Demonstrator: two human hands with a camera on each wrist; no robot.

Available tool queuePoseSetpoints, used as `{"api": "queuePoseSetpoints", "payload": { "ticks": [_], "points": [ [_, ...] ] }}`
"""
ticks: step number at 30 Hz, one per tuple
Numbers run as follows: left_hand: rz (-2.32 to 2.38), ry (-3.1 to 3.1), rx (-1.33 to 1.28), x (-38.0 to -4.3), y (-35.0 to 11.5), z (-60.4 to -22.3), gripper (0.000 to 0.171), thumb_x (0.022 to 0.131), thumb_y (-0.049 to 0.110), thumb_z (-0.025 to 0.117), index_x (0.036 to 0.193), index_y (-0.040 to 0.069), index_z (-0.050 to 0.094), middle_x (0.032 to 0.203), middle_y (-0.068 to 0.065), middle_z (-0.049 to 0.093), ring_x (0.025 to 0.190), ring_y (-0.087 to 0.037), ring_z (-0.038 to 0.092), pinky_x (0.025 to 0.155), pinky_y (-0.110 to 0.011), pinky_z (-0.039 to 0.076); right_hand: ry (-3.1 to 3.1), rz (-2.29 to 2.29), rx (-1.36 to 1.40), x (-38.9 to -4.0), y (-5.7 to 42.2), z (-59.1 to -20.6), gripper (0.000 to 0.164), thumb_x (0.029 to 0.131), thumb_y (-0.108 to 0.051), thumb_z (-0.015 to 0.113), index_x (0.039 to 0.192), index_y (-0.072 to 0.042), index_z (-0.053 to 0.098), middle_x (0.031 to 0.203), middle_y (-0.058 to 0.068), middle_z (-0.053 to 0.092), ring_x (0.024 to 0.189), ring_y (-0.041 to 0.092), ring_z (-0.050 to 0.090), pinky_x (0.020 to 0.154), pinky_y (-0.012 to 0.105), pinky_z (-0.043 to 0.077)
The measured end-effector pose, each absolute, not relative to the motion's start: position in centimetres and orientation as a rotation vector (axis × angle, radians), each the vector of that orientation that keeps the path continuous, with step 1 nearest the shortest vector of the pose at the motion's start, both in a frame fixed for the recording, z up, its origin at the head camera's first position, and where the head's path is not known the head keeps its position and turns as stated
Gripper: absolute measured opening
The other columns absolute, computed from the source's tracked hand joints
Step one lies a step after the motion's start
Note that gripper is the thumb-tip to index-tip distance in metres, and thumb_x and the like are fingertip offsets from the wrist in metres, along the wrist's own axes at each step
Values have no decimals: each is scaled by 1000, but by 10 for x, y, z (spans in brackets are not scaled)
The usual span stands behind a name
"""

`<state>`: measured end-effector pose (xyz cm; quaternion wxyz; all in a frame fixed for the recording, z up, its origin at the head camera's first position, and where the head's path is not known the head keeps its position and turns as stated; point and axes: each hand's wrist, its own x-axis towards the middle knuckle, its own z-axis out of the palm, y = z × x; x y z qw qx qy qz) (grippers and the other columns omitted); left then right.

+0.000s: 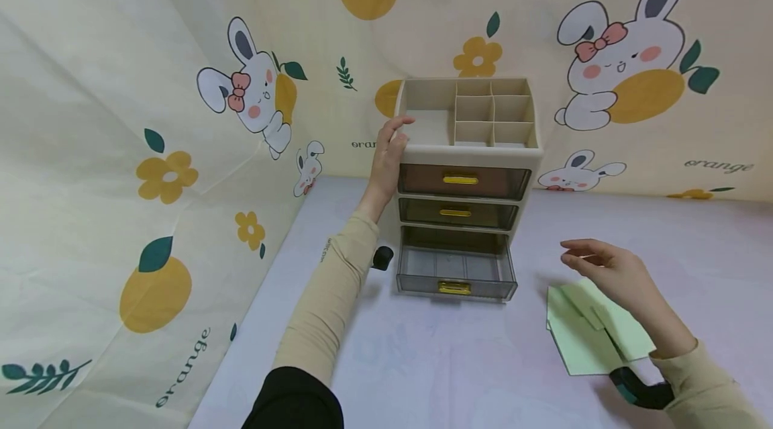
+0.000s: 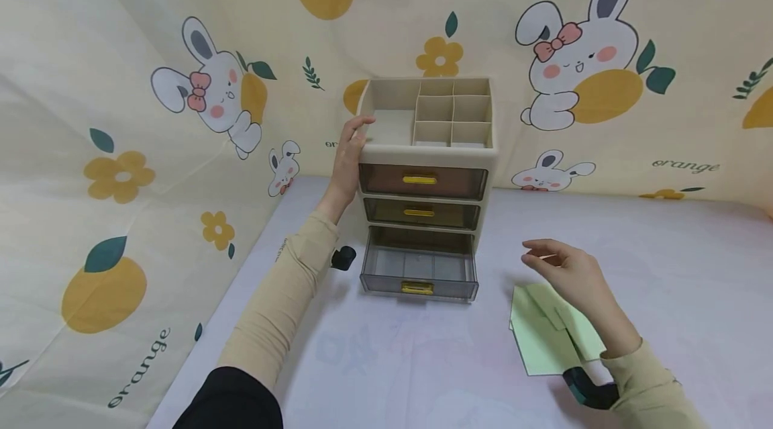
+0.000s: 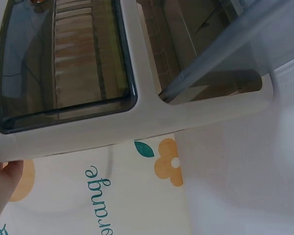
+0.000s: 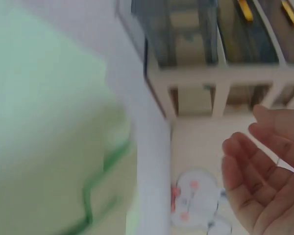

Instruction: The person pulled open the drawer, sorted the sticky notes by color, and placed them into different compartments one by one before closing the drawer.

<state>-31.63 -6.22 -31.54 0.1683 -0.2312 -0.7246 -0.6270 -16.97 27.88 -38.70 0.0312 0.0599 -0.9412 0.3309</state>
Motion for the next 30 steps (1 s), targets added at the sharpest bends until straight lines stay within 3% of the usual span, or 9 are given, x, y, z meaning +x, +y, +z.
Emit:
{"api": "queuePoseSetpoints", "payload": {
  "ticks": [2, 5, 6, 9, 12, 13, 21, 30],
  "points": [
    [-1782, -2056, -644, -326, -62, -323, 59, 82, 44, 30, 127, 9, 47, 141, -7, 39, 137, -18, 27, 113, -44, 21, -2948, 970, 152, -169, 294, -389, 46, 90, -38, 56, 126, -9, 56, 102, -7, 68, 77, -24, 44, 63, 22, 44],
    [-1778, -2058, -650, -331, -63, -327, 60, 82, 46, 31, 127, 11, 47, 141, -6, 38, 137, -17, 27, 113, -43, 21, -3027, 940, 139, -168, 314, -392, 54, 89, -39, 57, 130, -4, 51, 110, 3, 67, 78, -26, 40, 65, 29, 46],
    [-1776, -2059, -657, -331, -63, -327, 59, 83, 45, 31, 127, 10, 47, 142, -7, 38, 137, -18, 27, 113, -43, 21, -3059, 927, 143, -167, 321, -394, 56, 89, -39, 57, 131, -2, 49, 115, 11, 64, 80, -21, 46, 67, 32, 47],
    [-1772, -2062, -674, -330, -64, -326, 56, 85, 40, 31, 128, 9, 46, 143, -9, 38, 138, -21, 27, 113, -43, 20, -3145, 914, 146, -164, 336, -399, 60, 89, -36, 58, 132, 4, 44, 124, 31, 53, 94, 11, 64, 71, 45, 50],
    [-1762, -2065, -681, -320, -64, -319, 53, 87, 34, 30, 129, 4, 45, 142, -13, 37, 138, -25, 26, 113, -43, 20, -3220, 897, 136, -162, 349, -405, 63, 89, -35, 58, 132, 9, 40, 126, 39, 45, 106, 52, 52, 75, 53, 48],
    [-1760, -2066, -682, -316, -64, -316, 53, 87, 32, 30, 128, 3, 44, 142, -14, 37, 138, -26, 26, 113, -43, 20, -3247, 888, 121, -161, 352, -406, 65, 89, -35, 57, 132, 9, 39, 126, 41, 44, 109, 55, 49, 75, 55, 47],
    [-1757, -2075, -680, -297, -63, -303, 53, 86, 28, 28, 128, -1, 42, 142, -20, 35, 137, -29, 26, 113, -44, 21, -3402, 837, 85, -157, 373, -418, 73, 87, -36, 59, 130, 17, 32, 118, 45, 43, 104, 57, 48, 73, 53, 47],
    [-1771, -2080, -670, -297, -63, -301, 56, 85, 31, 28, 129, 0, 42, 143, -17, 35, 138, -28, 25, 113, -46, 20, -3439, 830, 52, -156, 380, -427, 71, 85, -34, 63, 126, 18, 36, 113, 44, 46, 98, 53, 49, 72, 49, 46]
  ]
}}
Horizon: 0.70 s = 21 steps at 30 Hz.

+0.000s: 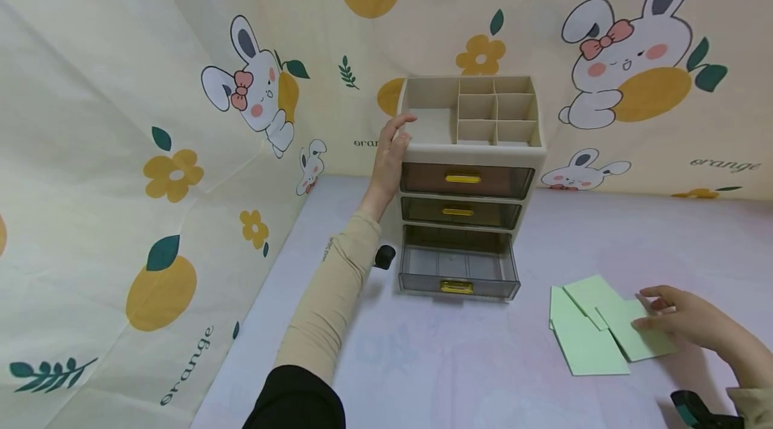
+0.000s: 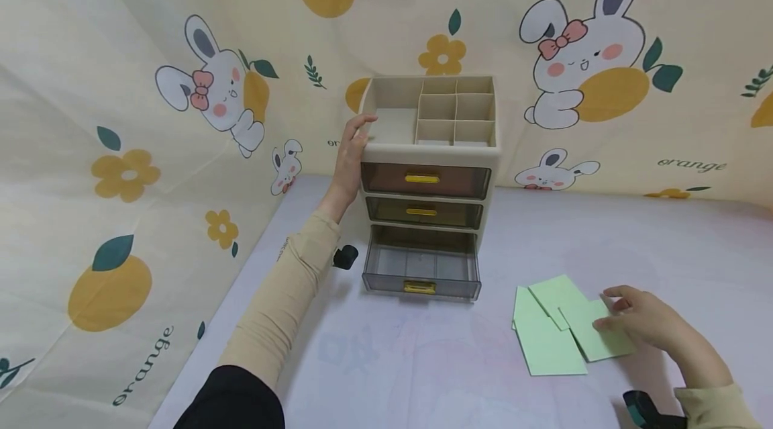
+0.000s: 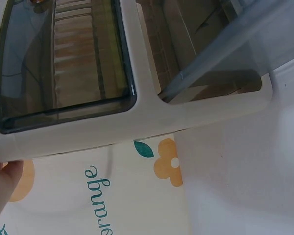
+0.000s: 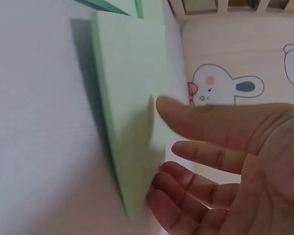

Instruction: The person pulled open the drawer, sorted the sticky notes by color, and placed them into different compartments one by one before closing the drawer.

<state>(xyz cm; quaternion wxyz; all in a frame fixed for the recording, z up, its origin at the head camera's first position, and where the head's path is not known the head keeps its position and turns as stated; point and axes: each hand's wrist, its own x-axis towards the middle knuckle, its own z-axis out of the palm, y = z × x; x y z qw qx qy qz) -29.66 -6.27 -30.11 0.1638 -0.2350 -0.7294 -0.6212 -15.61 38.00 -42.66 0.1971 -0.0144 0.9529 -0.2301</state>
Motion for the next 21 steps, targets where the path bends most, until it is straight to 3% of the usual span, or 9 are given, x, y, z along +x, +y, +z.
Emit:
{"api": "queuePoseSetpoints", "payload": {
  "ticks": [7, 12, 21],
  "points": [
    [-1765, -2090, -670, -306, -62, -308, 54, 86, 31, 29, 130, 2, 42, 144, -16, 34, 138, -27, 25, 113, -45, 21, 2695, -710, -61, -155, 381, -436, 58, 83, -21, 66, 119, 19, 42, 97, 29, 56, 83, 22, 53, 63, 27, 42],
    [-1763, -2074, -668, -328, -63, -324, 57, 85, 38, 29, 130, 7, 44, 145, -11, 35, 138, -23, 26, 112, -45, 22, 2663, -763, -19, -154, 380, -437, 52, 84, -19, 65, 111, 16, 39, 94, 25, 57, 81, 18, 52, 64, 26, 41],
    [-1770, -2076, -626, -332, -61, -328, 62, 80, 48, 30, 129, 13, 46, 143, -4, 37, 137, -16, 27, 112, -45, 22, 2693, -736, 55, -151, 385, -431, 41, 86, -25, 62, 98, 6, 38, 89, 19, 51, 80, 21, 47, 62, 26, 40]
  ]
}}
